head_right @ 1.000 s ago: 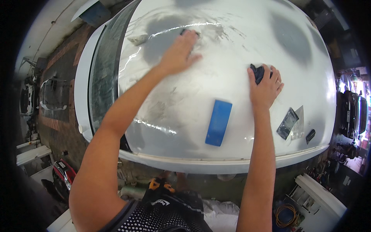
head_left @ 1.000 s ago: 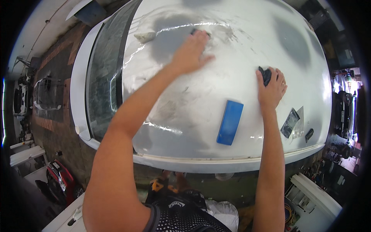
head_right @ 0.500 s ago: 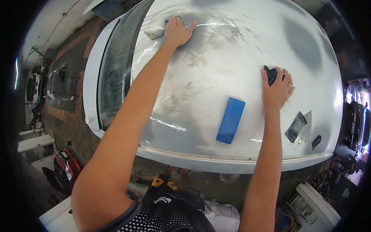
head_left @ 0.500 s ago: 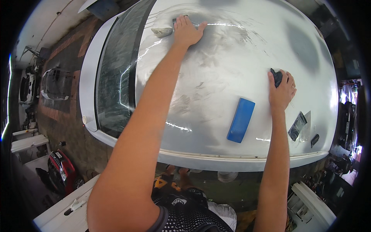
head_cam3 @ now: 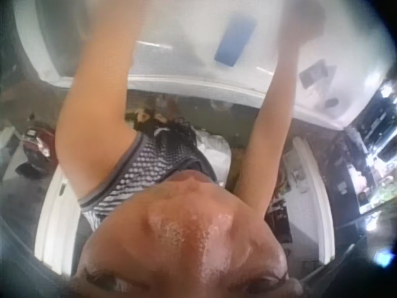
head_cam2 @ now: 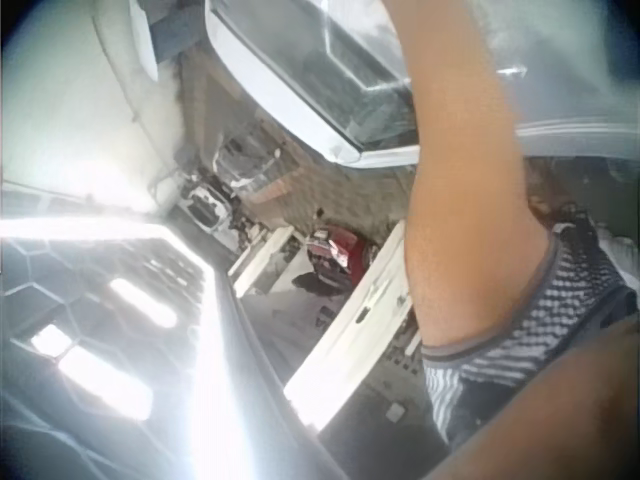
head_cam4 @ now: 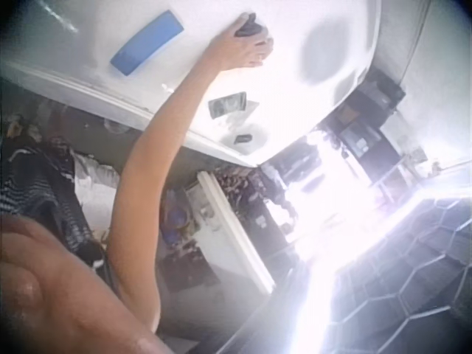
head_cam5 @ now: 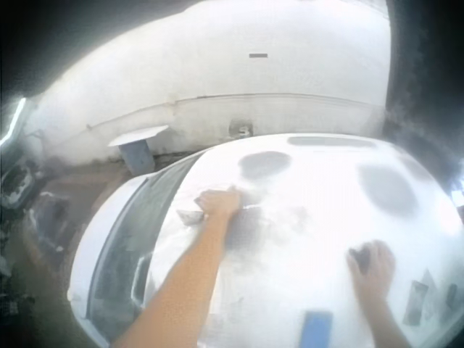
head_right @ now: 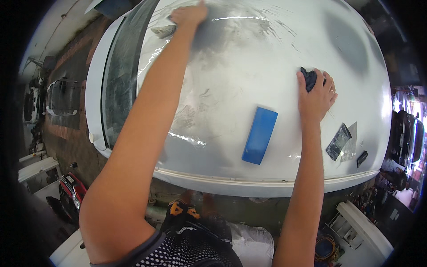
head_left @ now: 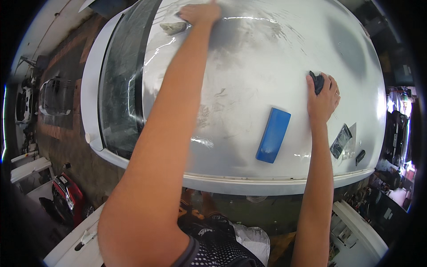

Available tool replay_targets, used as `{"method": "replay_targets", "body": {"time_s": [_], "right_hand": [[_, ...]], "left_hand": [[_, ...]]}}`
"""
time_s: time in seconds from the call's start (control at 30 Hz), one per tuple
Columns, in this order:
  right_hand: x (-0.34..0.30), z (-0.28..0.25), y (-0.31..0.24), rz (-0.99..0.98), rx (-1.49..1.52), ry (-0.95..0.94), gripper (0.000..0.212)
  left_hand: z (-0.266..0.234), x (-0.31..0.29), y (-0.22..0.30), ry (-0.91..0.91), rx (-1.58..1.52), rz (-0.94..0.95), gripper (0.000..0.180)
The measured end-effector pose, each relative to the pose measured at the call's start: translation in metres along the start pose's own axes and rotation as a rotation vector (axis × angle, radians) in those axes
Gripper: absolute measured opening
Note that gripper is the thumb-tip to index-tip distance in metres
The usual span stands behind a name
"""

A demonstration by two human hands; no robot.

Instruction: The person sands the roof of a white car using a sanding block and sandpaper. They repeatedly rub the surface in circular and linear motions, occasionally switching tools or adjusting grip. The task continues across the entire clip without a visible final state.

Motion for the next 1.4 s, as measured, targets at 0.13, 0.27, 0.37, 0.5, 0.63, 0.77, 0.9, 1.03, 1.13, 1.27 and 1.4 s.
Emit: {"method": "replay_targets", "body": {"time_s": [0.13, 0.27, 0.37, 0.5, 0.63, 0.77, 0.9, 1.03, 1.13, 1.27, 1.4], "right_hand": [[-0.001, -0.003, 0.013, 0.029, -0.027, 0.019, 0.062], [0.0, -0.002, 0.003, 0.02, -0.046, 0.028, 0.062], [0.003, -0.003, 0.003, 0.007, -0.026, 0.011, 0.062], [0.002, -0.002, 0.005, 0.001, -0.005, 0.023, 0.062], [0.004, 0.0, 0.009, -0.021, 0.012, 0.009, 0.063], [0.001, 0.0, 0.008, 0.025, -0.018, 0.004, 0.063], [0.003, -0.003, 0.005, 0.027, -0.027, 0.011, 0.064], [0.005, 0.003, -0.001, 0.029, -0.031, 0.007, 0.065], [0.003, 0.003, 0.009, 0.053, -0.059, -0.01, 0.065], [0.004, 0.002, 0.009, 0.045, -0.048, -0.013, 0.065], [0.003, 0.003, 0.007, 0.048, -0.053, -0.012, 0.066]], "left_hand": [[0.051, -0.11, -0.027, 0.101, 0.162, 0.828, 0.083], [-0.002, -0.103, -0.096, -0.1, 0.059, 1.04, 0.058], [-0.019, -0.1, -0.103, -0.172, 0.032, 1.135, 0.047], [-0.026, -0.099, -0.122, -0.207, 0.034, 1.169, 0.045], [-0.018, -0.107, -0.121, -0.146, 0.006, 1.08, 0.043], [0.016, -0.142, -0.121, 0.018, -0.011, 0.972, 0.042], [-0.006, -0.111, -0.154, 0.181, 0.074, 0.789, 0.04], [-0.019, -0.094, -0.17, 0.381, 0.084, 0.591, 0.038], [0.003, -0.123, -0.131, 0.313, 0.189, 0.511, 0.037], [-0.013, -0.129, -0.111, 0.353, 0.3, 0.758, 0.037], [-0.004, -0.121, -0.113, 0.272, 0.226, 0.632, 0.032]]}}
Point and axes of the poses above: each hand's wrist, its own x-axis towards the middle knuckle, its own z-axis out of the palm, y = z × x, the point moved 6 cm from there along x, towards the middle knuckle, and after that the axes turned 15 degrees about -y, right-handed, at the moved point
